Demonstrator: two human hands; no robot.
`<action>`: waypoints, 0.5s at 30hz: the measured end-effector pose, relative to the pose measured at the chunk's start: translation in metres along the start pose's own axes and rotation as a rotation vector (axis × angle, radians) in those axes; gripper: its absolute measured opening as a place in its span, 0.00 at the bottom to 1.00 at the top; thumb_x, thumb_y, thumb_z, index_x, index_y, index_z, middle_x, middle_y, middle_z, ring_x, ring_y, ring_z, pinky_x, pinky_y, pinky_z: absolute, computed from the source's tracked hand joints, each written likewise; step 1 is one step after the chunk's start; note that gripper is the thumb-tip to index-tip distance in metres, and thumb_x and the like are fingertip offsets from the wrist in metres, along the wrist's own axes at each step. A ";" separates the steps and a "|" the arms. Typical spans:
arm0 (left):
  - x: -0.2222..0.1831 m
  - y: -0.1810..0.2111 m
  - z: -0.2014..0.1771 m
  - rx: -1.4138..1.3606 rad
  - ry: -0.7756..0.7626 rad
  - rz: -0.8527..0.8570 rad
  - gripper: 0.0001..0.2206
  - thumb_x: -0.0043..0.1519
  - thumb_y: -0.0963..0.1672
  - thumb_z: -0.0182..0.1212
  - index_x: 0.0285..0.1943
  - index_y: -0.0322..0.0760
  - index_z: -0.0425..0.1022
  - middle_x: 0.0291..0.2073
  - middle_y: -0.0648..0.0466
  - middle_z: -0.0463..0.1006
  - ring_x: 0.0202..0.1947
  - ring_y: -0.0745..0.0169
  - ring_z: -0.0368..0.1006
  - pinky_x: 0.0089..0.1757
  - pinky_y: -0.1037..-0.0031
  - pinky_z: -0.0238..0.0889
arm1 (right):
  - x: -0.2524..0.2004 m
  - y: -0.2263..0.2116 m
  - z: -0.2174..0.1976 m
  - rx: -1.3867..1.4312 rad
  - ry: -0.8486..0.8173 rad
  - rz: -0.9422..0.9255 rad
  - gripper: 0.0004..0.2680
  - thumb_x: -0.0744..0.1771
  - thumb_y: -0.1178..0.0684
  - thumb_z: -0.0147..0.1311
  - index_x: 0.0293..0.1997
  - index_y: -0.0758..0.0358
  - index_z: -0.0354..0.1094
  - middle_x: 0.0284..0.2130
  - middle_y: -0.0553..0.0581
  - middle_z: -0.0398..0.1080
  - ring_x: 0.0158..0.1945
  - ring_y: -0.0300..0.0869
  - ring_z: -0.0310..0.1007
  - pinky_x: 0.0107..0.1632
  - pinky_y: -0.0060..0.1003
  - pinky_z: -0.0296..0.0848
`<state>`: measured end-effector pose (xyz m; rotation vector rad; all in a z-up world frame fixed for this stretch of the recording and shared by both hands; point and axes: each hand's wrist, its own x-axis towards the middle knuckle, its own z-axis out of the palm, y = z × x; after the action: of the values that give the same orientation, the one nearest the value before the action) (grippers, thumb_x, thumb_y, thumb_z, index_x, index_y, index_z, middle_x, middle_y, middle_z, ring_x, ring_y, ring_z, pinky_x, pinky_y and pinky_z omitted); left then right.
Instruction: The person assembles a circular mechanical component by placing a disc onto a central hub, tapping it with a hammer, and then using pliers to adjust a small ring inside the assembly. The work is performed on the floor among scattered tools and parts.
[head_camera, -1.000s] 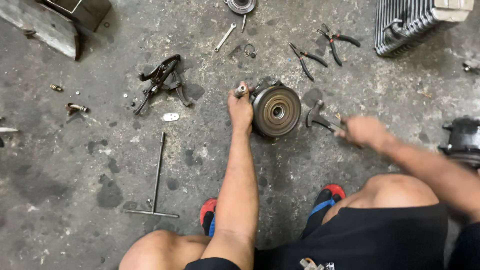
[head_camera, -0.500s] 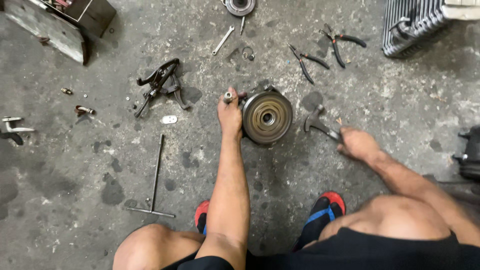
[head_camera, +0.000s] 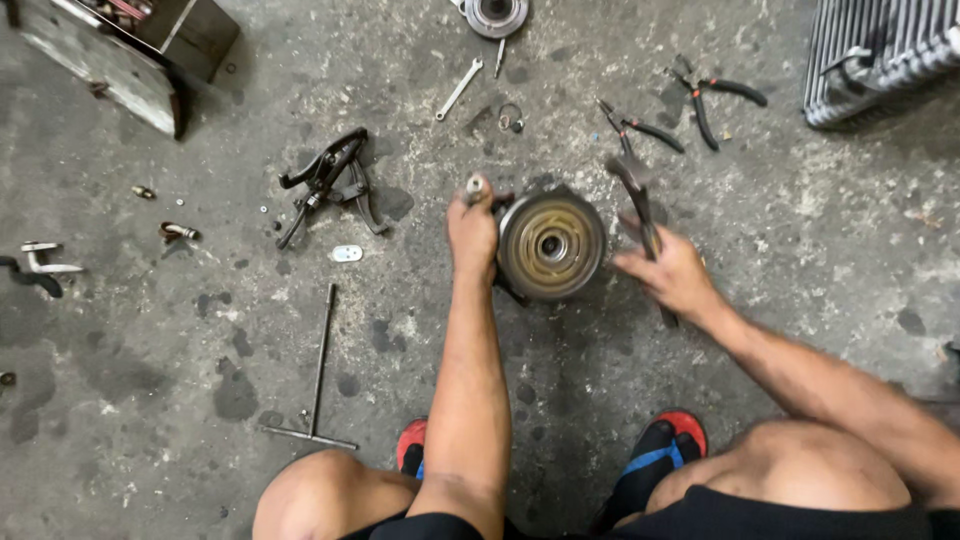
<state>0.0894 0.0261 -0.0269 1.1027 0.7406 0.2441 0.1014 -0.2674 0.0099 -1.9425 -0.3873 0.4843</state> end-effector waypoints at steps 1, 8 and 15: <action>0.006 0.001 0.001 0.032 -0.008 -0.001 0.11 0.68 0.47 0.58 0.42 0.33 0.74 0.34 0.49 0.82 0.36 0.61 0.77 0.41 0.67 0.69 | 0.013 -0.014 0.003 -0.046 -0.024 0.101 0.25 0.65 0.42 0.65 0.67 0.62 0.65 0.20 0.44 0.61 0.23 0.31 0.61 0.27 0.31 0.62; 0.002 0.015 0.008 0.372 0.066 0.091 0.12 0.65 0.47 0.60 0.42 0.32 0.75 0.34 0.49 0.85 0.36 0.60 0.79 0.41 0.69 0.69 | 0.043 -0.073 0.025 -0.166 -0.132 0.239 0.23 0.61 0.42 0.69 0.58 0.64 0.70 0.40 0.53 0.80 0.41 0.36 0.80 0.46 0.35 0.76; -0.054 0.040 0.011 0.854 0.249 0.244 0.27 0.63 0.55 0.60 0.64 0.35 0.70 0.56 0.41 0.80 0.59 0.43 0.72 0.63 0.52 0.53 | 0.035 -0.062 0.026 -0.088 -0.091 0.211 0.22 0.61 0.47 0.70 0.55 0.69 0.71 0.41 0.56 0.81 0.42 0.36 0.78 0.46 0.35 0.75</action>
<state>0.0632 0.0081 0.0340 2.0056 0.9645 0.2818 0.1155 -0.2057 0.0517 -2.0622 -0.2661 0.7039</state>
